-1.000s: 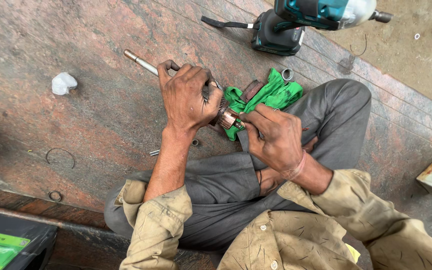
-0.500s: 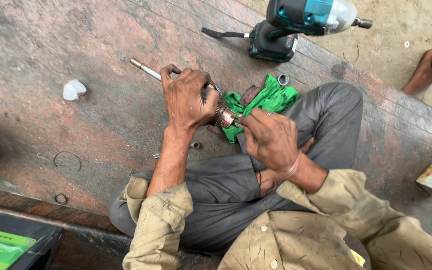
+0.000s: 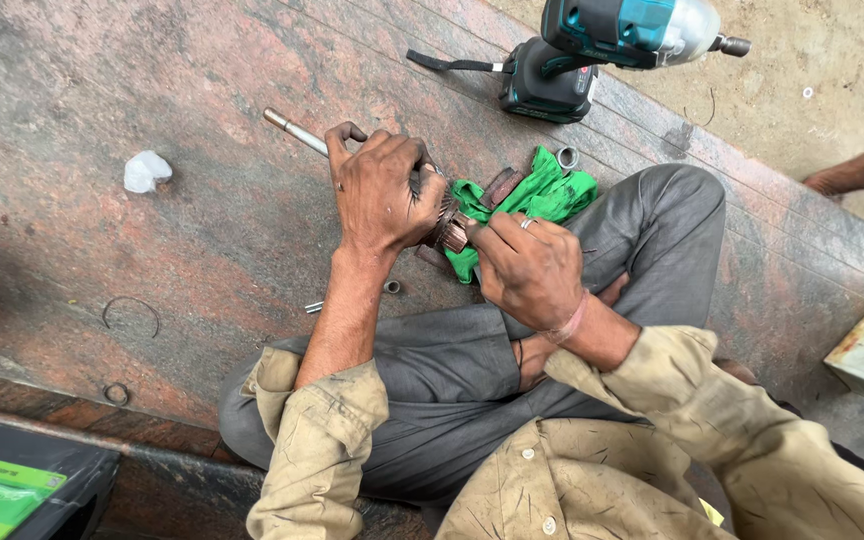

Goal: The person sits on the ground holding a starter motor armature and files its copper commutator with a red-handled file, rotating the armature to work around it. Another person nearby uses a cordless impact driver on a part, and the person continues filing the commutator.

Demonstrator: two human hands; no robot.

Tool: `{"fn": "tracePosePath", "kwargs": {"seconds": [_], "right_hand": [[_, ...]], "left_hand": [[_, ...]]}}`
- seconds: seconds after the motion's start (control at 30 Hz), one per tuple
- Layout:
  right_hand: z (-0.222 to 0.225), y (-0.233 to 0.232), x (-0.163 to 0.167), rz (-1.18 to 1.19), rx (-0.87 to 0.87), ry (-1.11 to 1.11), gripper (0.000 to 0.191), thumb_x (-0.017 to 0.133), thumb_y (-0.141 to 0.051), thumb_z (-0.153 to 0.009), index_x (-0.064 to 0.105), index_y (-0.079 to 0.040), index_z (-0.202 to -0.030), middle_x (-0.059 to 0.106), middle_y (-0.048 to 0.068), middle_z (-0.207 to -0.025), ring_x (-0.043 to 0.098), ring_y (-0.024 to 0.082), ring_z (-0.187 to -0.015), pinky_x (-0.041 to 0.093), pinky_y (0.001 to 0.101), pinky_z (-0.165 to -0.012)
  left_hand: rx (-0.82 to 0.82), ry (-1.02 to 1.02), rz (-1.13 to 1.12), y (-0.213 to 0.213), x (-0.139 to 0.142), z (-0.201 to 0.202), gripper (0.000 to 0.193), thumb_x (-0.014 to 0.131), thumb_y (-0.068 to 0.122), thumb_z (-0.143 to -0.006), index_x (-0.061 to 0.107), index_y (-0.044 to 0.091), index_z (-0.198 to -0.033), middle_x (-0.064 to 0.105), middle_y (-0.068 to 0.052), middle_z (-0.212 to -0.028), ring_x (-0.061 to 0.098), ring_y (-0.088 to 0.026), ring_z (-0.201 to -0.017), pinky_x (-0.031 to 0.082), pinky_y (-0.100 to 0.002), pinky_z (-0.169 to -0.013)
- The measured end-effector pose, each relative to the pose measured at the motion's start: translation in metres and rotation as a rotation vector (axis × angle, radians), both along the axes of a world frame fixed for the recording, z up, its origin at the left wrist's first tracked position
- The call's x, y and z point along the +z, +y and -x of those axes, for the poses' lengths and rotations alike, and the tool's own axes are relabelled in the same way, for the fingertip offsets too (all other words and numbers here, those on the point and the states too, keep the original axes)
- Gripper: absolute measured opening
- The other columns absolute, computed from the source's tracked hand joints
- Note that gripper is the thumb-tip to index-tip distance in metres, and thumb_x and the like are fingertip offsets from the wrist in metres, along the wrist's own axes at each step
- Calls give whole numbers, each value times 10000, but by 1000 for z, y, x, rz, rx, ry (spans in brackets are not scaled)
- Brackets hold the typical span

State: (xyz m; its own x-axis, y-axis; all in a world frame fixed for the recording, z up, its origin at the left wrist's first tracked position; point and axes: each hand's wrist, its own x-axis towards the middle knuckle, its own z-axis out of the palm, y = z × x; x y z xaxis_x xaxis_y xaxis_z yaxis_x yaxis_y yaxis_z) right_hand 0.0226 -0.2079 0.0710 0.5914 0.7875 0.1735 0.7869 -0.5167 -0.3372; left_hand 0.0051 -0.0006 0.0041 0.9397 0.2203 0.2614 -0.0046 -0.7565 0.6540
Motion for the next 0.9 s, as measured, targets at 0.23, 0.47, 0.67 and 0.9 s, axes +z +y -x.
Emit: {"fn": "tracePosePath", "kwargs": {"seconds": [0.23, 0.47, 0.67, 0.9], "right_hand": [[1, -16, 10, -59, -111, 117, 159, 776, -93, -850, 743, -112, -1004, 569, 57, -800, 618, 267, -670, 465, 405, -580], [1, -7, 13, -34, -179, 138, 125, 783, -110, -872, 766, -130, -994, 542, 64, -778, 609, 264, -656, 452, 407, -566], [0, -6, 15, -42, -184, 154, 134, 770, -102, -870, 760, -118, -1003, 558, 53, -781, 617, 248, -638, 455, 393, -552], [-7, 7, 17, -50, -151, 198, 103, 755, -93, -875, 743, -114, -974, 589, 39, -814, 641, 245, -665, 465, 398, -570]], "left_hand": [[8, -21, -12, 2, -1, -2, 218, 624, 268, -837, 681, 67, -776, 668, -70, -771, 629, -239, -799, 317, -532, -1069], [-10, -36, -13, 2, 0, -2, 226, 643, 282, -823, 679, 63, -781, 663, -77, -771, 624, -254, -807, 325, -533, -1041], [-12, -27, 1, 3, 1, -2, 223, 642, 281, -818, 687, 65, -784, 669, -74, -776, 624, -249, -809, 324, -531, -1040], [-4, -39, 3, 2, 2, -1, 227, 639, 284, -818, 692, 66, -782, 673, -69, -774, 627, -241, -807, 316, -534, -1049]]}}
